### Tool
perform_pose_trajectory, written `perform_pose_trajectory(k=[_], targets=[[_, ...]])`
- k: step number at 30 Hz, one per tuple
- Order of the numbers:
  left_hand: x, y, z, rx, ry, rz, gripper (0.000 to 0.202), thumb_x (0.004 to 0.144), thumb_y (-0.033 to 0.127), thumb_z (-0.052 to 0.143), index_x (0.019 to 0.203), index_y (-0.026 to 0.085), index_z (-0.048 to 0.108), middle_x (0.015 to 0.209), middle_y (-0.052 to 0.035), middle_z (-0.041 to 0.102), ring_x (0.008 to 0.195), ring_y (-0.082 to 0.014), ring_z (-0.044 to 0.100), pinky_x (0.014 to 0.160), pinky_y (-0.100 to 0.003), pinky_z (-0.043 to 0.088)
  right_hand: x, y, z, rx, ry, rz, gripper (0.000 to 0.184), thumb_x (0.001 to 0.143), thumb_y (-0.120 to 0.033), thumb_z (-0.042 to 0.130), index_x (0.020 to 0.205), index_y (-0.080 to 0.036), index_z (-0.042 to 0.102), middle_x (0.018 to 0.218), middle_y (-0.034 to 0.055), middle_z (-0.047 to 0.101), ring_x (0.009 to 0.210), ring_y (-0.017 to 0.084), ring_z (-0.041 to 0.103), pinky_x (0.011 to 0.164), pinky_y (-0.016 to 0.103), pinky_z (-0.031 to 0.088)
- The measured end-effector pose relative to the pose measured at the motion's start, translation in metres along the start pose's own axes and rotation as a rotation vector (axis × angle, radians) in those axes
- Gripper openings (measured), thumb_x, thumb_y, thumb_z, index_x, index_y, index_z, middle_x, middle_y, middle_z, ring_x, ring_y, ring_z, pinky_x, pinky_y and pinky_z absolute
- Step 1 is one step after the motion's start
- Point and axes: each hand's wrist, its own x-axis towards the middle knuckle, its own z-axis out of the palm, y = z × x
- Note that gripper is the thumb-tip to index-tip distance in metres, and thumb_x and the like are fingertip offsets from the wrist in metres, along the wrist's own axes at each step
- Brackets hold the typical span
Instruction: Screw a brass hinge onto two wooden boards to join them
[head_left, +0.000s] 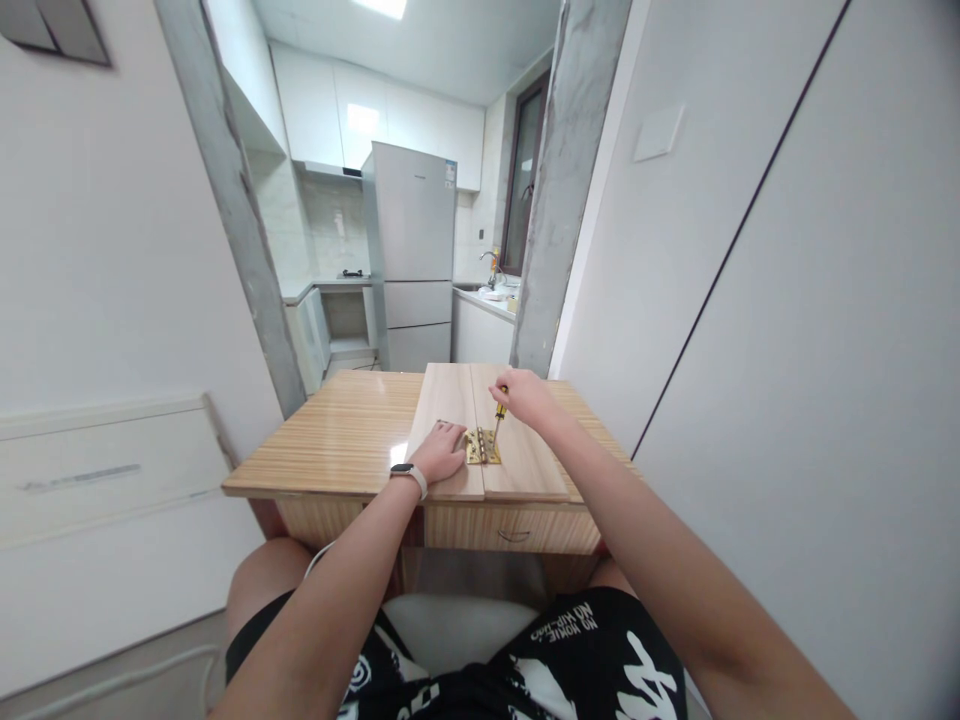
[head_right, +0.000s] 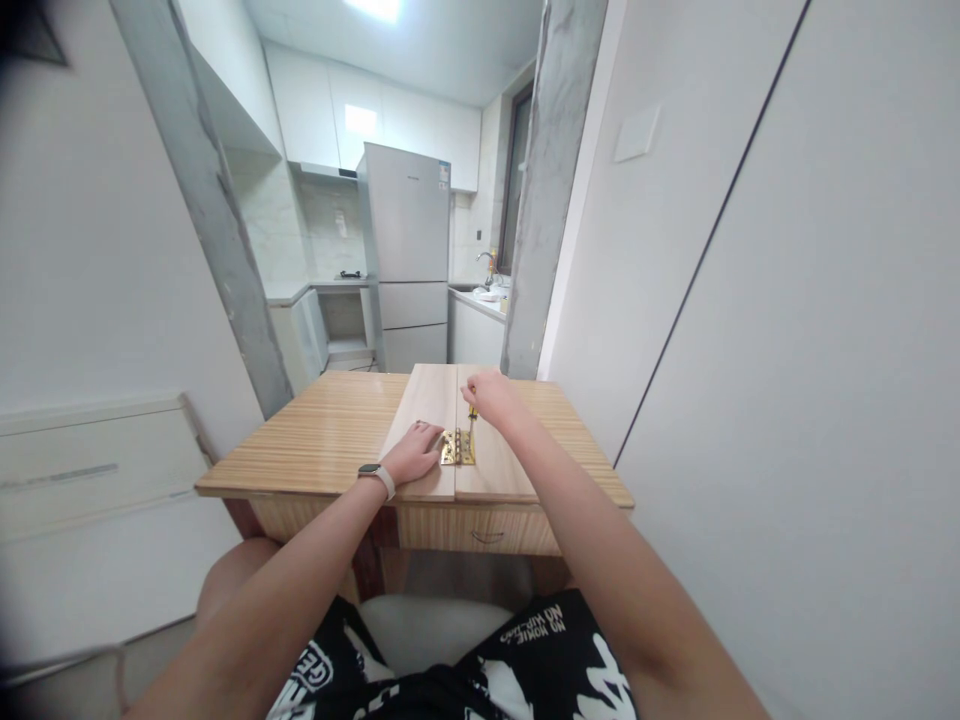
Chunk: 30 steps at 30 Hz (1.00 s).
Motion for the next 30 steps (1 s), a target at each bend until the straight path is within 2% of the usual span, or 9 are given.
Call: perform_pose_trajectory(k=[2,6,10,13,16,19,22,25,30], targets=[[0.000,0.000,0.000,0.000,0.003,-0.002,0.045,0.087,0.022,0.054,0.132,0.017,0.059,0.130,-0.0128,0.063,0.124,-0.0287,0.051,0.113,-0.044,0.039,0.000,0.001,0.002,0.121,0.020,-0.059,0.022,0.099,-0.034,0.061,0.092,-0.019,0.075,0.094,0.0074,0.075,0.090,0.018,0.066,0.080,0.026,0.043],[-0.001,-0.002,0.002,0.002,0.012,0.003,0.046,0.087,0.022,0.054,0.133,0.017,0.059,0.131,-0.0131,0.063,0.124,-0.0287,0.051,0.113,-0.044,0.040,-0.003,0.003,-0.002,0.246,0.020,-0.061,0.008,0.096,-0.024,0.064,0.096,-0.019,0.070,0.089,0.0032,0.073,0.082,0.016,0.062,0.074,0.024,0.041],[0.000,-0.003,0.002,-0.001,0.011,0.002,0.046,0.087,0.021,0.054,0.132,0.018,0.059,0.131,-0.0125,0.063,0.125,-0.0284,0.051,0.114,-0.044,0.039,-0.006,0.000,-0.017,0.346,-0.182,-0.026,0.022,0.093,-0.004,0.056,0.105,-0.018,0.068,0.087,0.0022,0.071,0.078,0.013,0.064,0.069,0.020,0.043],[0.000,-0.003,0.002,-0.003,0.008,0.002,0.046,0.086,0.021,0.054,0.132,0.017,0.059,0.132,-0.0123,0.063,0.125,-0.0285,0.051,0.114,-0.044,0.039,-0.006,-0.007,-0.028,0.367,-0.252,0.006,0.025,0.092,-0.002,0.055,0.105,-0.018,0.069,0.086,0.0023,0.072,0.074,0.012,0.067,0.065,0.019,0.044],[-0.001,-0.002,0.001,0.000,0.012,0.000,0.047,0.086,0.021,0.055,0.132,0.017,0.059,0.131,-0.0125,0.063,0.125,-0.0285,0.051,0.114,-0.044,0.039,-0.004,-0.011,-0.031,0.316,-0.251,0.004,0.021,0.094,-0.006,0.057,0.104,-0.018,0.071,0.085,0.0024,0.074,0.074,0.012,0.068,0.066,0.019,0.044],[-0.002,0.000,0.001,0.005,0.014,0.001,0.047,0.086,0.020,0.055,0.132,0.017,0.060,0.132,-0.0124,0.063,0.125,-0.0283,0.051,0.114,-0.043,0.039,-0.001,-0.009,-0.028,0.199,-0.201,-0.019,0.010,0.097,-0.020,0.063,0.101,-0.017,0.072,0.087,0.0050,0.075,0.075,0.014,0.068,0.070,0.022,0.045],[-0.002,0.001,0.000,0.007,0.012,-0.004,0.047,0.086,0.020,0.055,0.132,0.017,0.059,0.132,-0.0121,0.063,0.125,-0.0282,0.051,0.114,-0.043,0.039,-0.001,-0.005,-0.023,0.068,-0.125,-0.041,0.025,0.098,-0.041,0.064,0.096,-0.017,0.073,0.095,0.0095,0.076,0.086,0.018,0.069,0.076,0.025,0.045],[-0.001,0.001,0.000,0.003,0.014,-0.013,0.046,0.086,0.020,0.054,0.132,0.018,0.059,0.132,-0.0118,0.063,0.126,-0.0281,0.051,0.115,-0.043,0.039,-0.003,-0.004,-0.016,-0.058,-0.051,0.003,0.041,0.101,-0.055,0.055,0.098,-0.018,0.074,0.099,0.0133,0.076,0.096,0.023,0.069,0.079,0.028,0.045],[-0.001,0.001,-0.001,-0.008,0.009,-0.009,0.046,0.086,0.020,0.055,0.132,0.017,0.059,0.132,-0.0121,0.063,0.126,-0.0284,0.051,0.115,-0.044,0.039,-0.003,-0.006,-0.007,-0.080,-0.001,0.074,0.043,0.103,-0.051,0.049,0.096,-0.019,0.076,0.097,0.0144,0.076,0.096,0.025,0.069,0.081,0.030,0.045]])
